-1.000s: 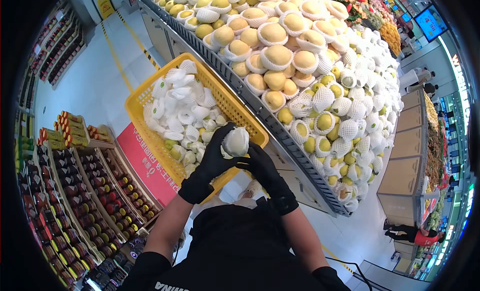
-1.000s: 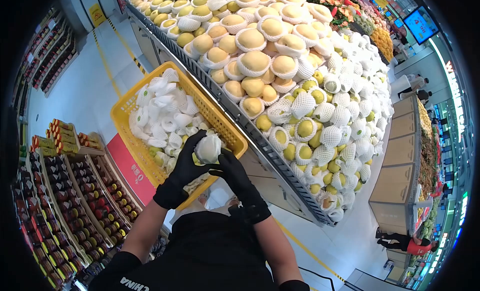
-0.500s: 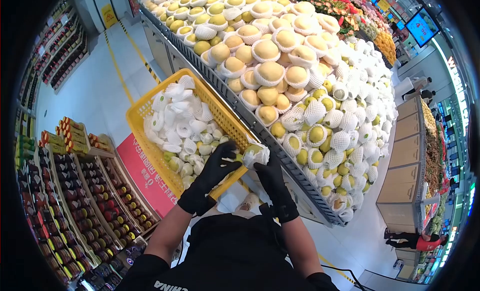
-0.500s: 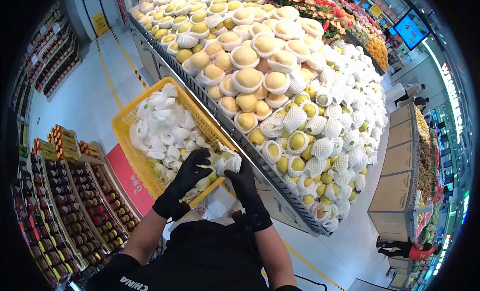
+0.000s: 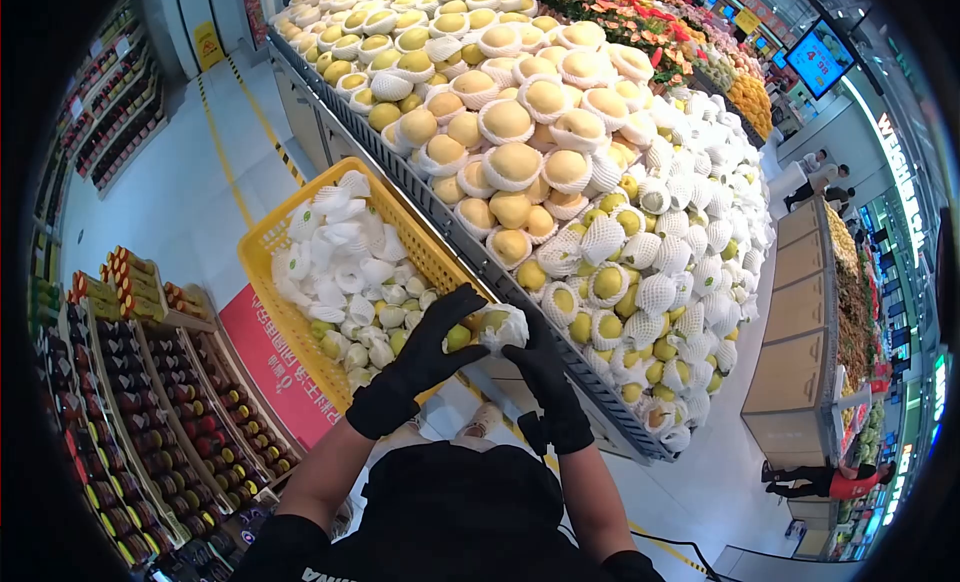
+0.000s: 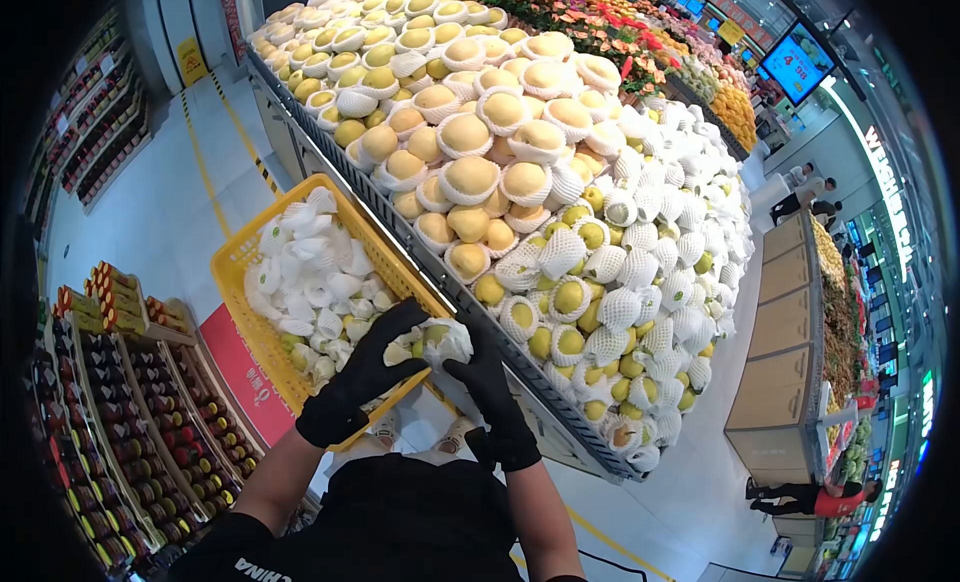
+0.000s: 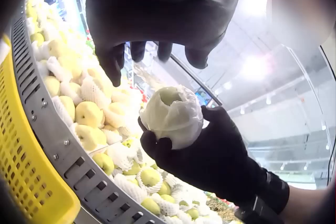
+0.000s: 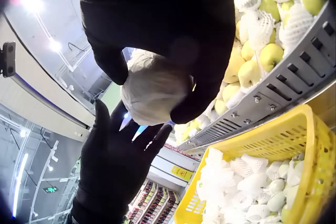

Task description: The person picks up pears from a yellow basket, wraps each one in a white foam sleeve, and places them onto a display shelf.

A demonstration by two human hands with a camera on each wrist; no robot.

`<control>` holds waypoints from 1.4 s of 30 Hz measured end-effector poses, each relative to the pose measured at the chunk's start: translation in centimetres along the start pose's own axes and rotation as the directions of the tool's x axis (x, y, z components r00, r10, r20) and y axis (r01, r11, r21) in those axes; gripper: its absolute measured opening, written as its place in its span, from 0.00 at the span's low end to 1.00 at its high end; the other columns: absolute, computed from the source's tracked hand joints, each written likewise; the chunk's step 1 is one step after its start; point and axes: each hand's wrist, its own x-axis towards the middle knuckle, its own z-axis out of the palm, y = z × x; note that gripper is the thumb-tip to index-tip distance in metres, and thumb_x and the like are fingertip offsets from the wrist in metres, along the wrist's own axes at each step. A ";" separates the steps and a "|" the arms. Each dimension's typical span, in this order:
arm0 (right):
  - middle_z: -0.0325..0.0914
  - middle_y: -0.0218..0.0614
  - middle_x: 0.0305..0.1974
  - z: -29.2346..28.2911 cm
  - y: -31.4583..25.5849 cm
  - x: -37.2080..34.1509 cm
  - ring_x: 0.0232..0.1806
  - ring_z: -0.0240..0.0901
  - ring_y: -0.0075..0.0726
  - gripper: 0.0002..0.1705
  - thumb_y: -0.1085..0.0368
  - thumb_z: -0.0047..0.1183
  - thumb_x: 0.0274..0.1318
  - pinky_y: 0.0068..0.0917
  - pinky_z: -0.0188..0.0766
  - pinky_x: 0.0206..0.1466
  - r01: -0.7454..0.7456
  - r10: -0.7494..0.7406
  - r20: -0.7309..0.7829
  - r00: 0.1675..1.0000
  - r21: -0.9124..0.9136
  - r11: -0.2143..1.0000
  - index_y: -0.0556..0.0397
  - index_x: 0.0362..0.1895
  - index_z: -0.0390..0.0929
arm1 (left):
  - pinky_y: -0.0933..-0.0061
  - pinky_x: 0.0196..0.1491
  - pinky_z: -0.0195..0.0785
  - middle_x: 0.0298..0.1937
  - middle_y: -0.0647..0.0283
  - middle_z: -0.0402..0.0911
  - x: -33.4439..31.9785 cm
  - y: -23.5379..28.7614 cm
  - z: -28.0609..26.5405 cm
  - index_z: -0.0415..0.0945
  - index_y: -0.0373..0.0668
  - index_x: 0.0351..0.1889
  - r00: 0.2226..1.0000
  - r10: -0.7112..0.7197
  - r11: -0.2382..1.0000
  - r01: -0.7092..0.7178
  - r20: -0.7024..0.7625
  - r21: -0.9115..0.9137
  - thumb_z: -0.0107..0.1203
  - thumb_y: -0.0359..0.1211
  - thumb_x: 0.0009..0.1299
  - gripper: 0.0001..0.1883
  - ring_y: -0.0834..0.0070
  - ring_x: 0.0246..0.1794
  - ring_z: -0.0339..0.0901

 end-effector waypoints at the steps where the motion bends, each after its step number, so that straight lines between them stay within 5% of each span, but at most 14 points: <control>1: 0.67 0.41 0.55 -0.1 -0.1 0.0 0.57 0.66 0.37 0.41 0.73 0.60 0.38 0.33 0.64 0.61 0.035 -0.035 0.000 0.999 -0.074 0.997 0.57 0.62 0.60 | 0.69 0.58 0.65 0.64 0.57 0.65 -0.1 0.0 0.5 0.58 0.44 0.67 0.994 -0.103 0.977 0.106 0.025 -0.187 0.65 0.31 0.58 0.39 0.68 0.63 0.63; 4: 0.68 0.42 0.55 0.4 -0.1 0.2 0.57 0.66 0.37 0.41 0.70 0.62 0.41 0.32 0.65 0.60 0.099 -0.106 -0.032 0.994 -0.182 0.978 0.57 0.62 0.59 | 0.71 0.56 0.66 0.60 0.58 0.69 0.0 0.9 2.3 0.59 0.43 0.66 0.929 -0.342 0.759 0.361 0.140 -0.541 0.64 0.32 0.61 0.36 0.71 0.57 0.70; 8: 0.67 0.44 0.56 1.7 -1.9 -0.2 0.58 0.66 0.38 0.40 0.66 0.64 0.47 0.33 0.66 0.59 0.083 -0.106 -0.085 0.991 -0.237 0.968 0.58 0.63 0.58 | 0.71 0.54 0.69 0.58 0.59 0.70 1.0 -0.6 4.3 0.60 0.39 0.64 0.889 -0.432 0.538 0.389 0.152 -0.748 0.62 0.30 0.62 0.32 0.71 0.55 0.71; 12: 0.65 0.46 0.59 0.5 -1.5 -0.4 0.59 0.65 0.39 0.36 0.67 0.58 0.53 0.33 0.67 0.58 0.040 -0.046 -0.042 0.998 -0.126 0.991 0.58 0.65 0.57 | 0.67 0.54 0.71 0.57 0.56 0.71 1.6 -0.5 3.3 0.61 0.34 0.62 0.873 -0.419 0.370 0.414 0.249 -0.831 0.59 0.31 0.64 0.29 0.68 0.55 0.72; 15: 0.68 0.42 0.56 -1.1 -2.0 -0.4 0.52 0.70 0.35 0.27 0.67 0.53 0.58 0.30 0.71 0.52 0.017 -0.021 -0.052 0.998 -0.081 0.997 0.58 0.61 0.62 | 0.65 0.56 0.70 0.57 0.56 0.71 1.8 -0.8 2.3 0.61 0.35 0.62 0.868 -0.346 0.089 0.408 0.356 -0.908 0.57 0.33 0.65 0.29 0.67 0.55 0.72; 21: 0.74 0.36 0.47 -1.2 -2.6 -0.6 0.38 0.72 0.25 0.20 0.66 0.56 0.55 0.24 0.72 0.44 -0.010 -0.020 -0.123 0.992 -0.241 0.971 0.56 0.52 0.71 | 0.67 0.56 0.68 0.56 0.57 0.71 2.3 -2.0 2.6 0.62 0.36 0.61 0.908 -0.398 0.528 0.341 0.129 -0.778 0.63 0.31 0.58 0.33 0.68 0.55 0.72; 25: 0.70 0.40 0.51 1.2 -2.7 -1.0 0.44 0.72 0.30 0.27 0.65 0.56 0.55 0.27 0.71 0.49 0.030 -0.067 -0.171 0.983 -0.207 0.978 0.56 0.59 0.65 | 0.69 0.56 0.67 0.53 0.57 0.73 2.5 0.0 3.5 0.63 0.38 0.59 0.879 -0.462 0.759 0.325 -0.115 -0.564 0.68 0.28 0.52 0.36 0.69 0.54 0.72; 29: 0.70 0.45 0.54 2.3 -2.3 -0.1 0.54 0.69 0.36 0.34 0.62 0.54 0.59 0.33 0.67 0.57 -0.006 -0.010 -0.164 0.986 -0.099 0.995 0.61 0.65 0.57 | 0.66 0.53 0.68 0.54 0.54 0.71 3.3 1.9 5.2 0.61 0.38 0.60 0.908 -0.277 0.926 0.165 -0.314 -0.340 0.68 0.28 0.52 0.37 0.64 0.53 0.72; 31: 0.70 0.46 0.55 2.3 -2.2 0.4 0.55 0.69 0.37 0.33 0.61 0.53 0.59 0.34 0.66 0.58 -0.085 0.055 -0.263 0.963 -0.105 0.991 0.62 0.64 0.58 | 0.67 0.51 0.68 0.56 0.51 0.69 2.8 2.3 6.0 0.57 0.39 0.65 0.910 -0.270 0.961 0.234 -0.314 -0.147 0.69 0.29 0.51 0.43 0.60 0.54 0.69; 33: 0.70 0.47 0.53 0.7 -1.3 1.4 0.52 0.72 0.40 0.30 0.62 0.51 0.59 0.34 0.70 0.54 -0.053 0.076 -0.167 0.983 0.141 0.989 0.63 0.62 0.59 | 0.70 0.48 0.70 0.56 0.54 0.70 3.2 3.9 4.8 0.58 0.41 0.65 0.946 -0.219 0.973 0.193 -0.238 -0.126 0.68 0.28 0.53 0.42 0.64 0.50 0.72; 35: 0.71 0.47 0.53 -1.3 0.5 2.2 0.52 0.72 0.43 0.28 0.62 0.49 0.61 0.35 0.71 0.54 -0.122 0.157 -0.020 0.987 0.536 0.836 0.63 0.61 0.60 | 0.73 0.46 0.71 0.55 0.57 0.71 3.2 4.3 4.3 0.60 0.42 0.64 0.937 -0.284 0.910 0.197 -0.202 -0.364 0.67 0.27 0.54 0.38 0.69 0.46 0.73; 36: 0.72 0.47 0.51 -2.1 1.1 2.4 0.51 0.74 0.45 0.25 0.62 0.47 0.61 0.36 0.71 0.55 -0.158 0.167 0.038 0.985 0.580 0.799 0.62 0.60 0.62 | 0.74 0.45 0.71 0.54 0.59 0.72 3.1 4.2 4.1 0.61 0.42 0.63 0.933 -0.312 0.858 0.197 -0.178 -0.474 0.66 0.26 0.55 0.37 0.71 0.44 0.74; 39: 0.72 0.47 0.52 -1.9 -0.6 1.2 0.54 0.72 0.45 0.25 0.64 0.48 0.60 0.37 0.69 0.58 -0.009 0.009 0.042 0.999 0.001 1.000 0.62 0.59 0.63 | 0.78 0.43 0.71 0.52 0.63 0.74 2.2 2.9 2.9 0.65 0.41 0.60 0.927 -0.335 0.845 0.217 -0.167 -0.490 0.65 0.25 0.57 0.32 0.77 0.40 0.73; 42: 0.69 0.47 0.55 -1.2 -6.6 -0.1 0.58 0.67 0.45 0.26 0.66 0.47 0.58 0.38 0.65 0.62 -0.005 0.111 0.142 0.984 -0.594 0.805 0.61 0.60 0.62 | 0.78 0.43 0.70 0.51 0.65 0.74 2.1 2.6 2.2 0.67 0.42 0.59 0.910 -0.401 0.799 0.294 -0.102 -0.524 0.65 0.25 0.57 0.30 0.78 0.40 0.72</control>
